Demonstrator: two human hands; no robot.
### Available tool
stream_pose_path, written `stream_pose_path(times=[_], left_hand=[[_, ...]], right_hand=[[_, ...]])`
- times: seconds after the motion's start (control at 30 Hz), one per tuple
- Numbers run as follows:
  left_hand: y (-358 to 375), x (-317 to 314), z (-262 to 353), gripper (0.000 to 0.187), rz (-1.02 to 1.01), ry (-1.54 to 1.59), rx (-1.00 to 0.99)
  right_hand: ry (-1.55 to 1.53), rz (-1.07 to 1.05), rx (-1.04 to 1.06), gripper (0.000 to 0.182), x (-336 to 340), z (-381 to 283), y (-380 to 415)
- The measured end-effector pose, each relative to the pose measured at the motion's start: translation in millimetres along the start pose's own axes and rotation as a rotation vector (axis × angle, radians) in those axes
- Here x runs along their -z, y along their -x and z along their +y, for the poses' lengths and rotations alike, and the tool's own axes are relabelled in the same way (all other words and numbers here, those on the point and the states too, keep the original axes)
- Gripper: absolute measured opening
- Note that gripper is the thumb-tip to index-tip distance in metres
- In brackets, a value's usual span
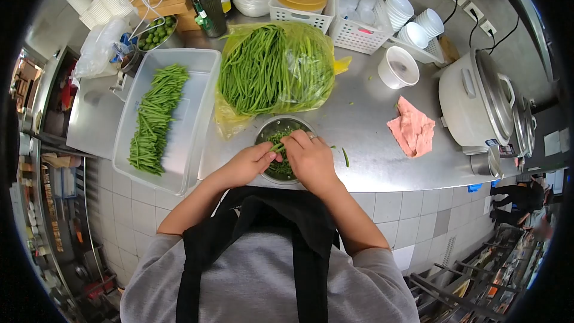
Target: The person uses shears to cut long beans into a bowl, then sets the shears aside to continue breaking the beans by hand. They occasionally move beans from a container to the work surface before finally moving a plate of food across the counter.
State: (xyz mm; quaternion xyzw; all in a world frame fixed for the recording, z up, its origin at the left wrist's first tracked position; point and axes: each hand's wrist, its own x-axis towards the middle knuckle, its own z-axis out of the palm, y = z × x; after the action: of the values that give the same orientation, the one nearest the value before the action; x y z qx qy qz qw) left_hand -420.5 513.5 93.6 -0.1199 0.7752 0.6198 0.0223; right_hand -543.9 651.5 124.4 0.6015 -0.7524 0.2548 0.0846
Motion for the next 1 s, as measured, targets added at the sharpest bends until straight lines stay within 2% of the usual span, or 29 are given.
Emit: stream_pose_path(times=[0.2,0.3,0.4,0.43,0.5,0.6,0.73,0.87,0.97,1.0], left_hand=[[1.6,1.1,5.4,0.025,-0.006,-0.056,0.004],[-1.1,-3.4,3.2,0.024,-0.007,-0.070,-0.067],[-3.6,-1.0,12.6,0.021,-0.104,0.194,0.119],[-6.3,-3.6,10.7,0.020,-0.013,0.349,0.076],[-11.8,-8.7,5.1,0.018,0.168,0.656,-0.009],[-19.3,-0.7,4.7,0.016,0.283,0.773,-0.166],[-21.6,1.2,9.5,0.011,0.297,0.760,-0.198],[-21.5,-0.7,9.1,0.009,0.302,0.689,-0.240],[-18.7,-4.9,11.9,0.009,0.304,0.687,-0.272],[-19.4,-6.5,10.3,0.009,0.294,0.706,-0.286]], right_hand=[[-0.036,0.021,0.002,0.015,-5.0,-1.0,0.4],[-0.435,0.098,-0.280,0.008,-12.3,-4.5,3.6],[-1.078,0.160,-0.888,0.005,-7.4,3.7,-1.9],[-1.092,0.212,-0.855,0.006,-6.3,7.5,-1.5],[-0.941,0.173,-0.777,0.008,-4.4,12.6,5.5],[-0.791,0.078,-0.613,0.013,-6.0,8.2,14.0],[-0.675,0.014,-0.497,0.018,-0.4,-12.5,8.6],[-0.428,0.165,-0.493,0.012,-2.2,-23.1,2.3],[-0.328,0.144,-0.323,0.009,-4.7,-16.3,0.7],[-0.319,0.142,-0.324,0.009,-6.0,-15.8,1.5]])
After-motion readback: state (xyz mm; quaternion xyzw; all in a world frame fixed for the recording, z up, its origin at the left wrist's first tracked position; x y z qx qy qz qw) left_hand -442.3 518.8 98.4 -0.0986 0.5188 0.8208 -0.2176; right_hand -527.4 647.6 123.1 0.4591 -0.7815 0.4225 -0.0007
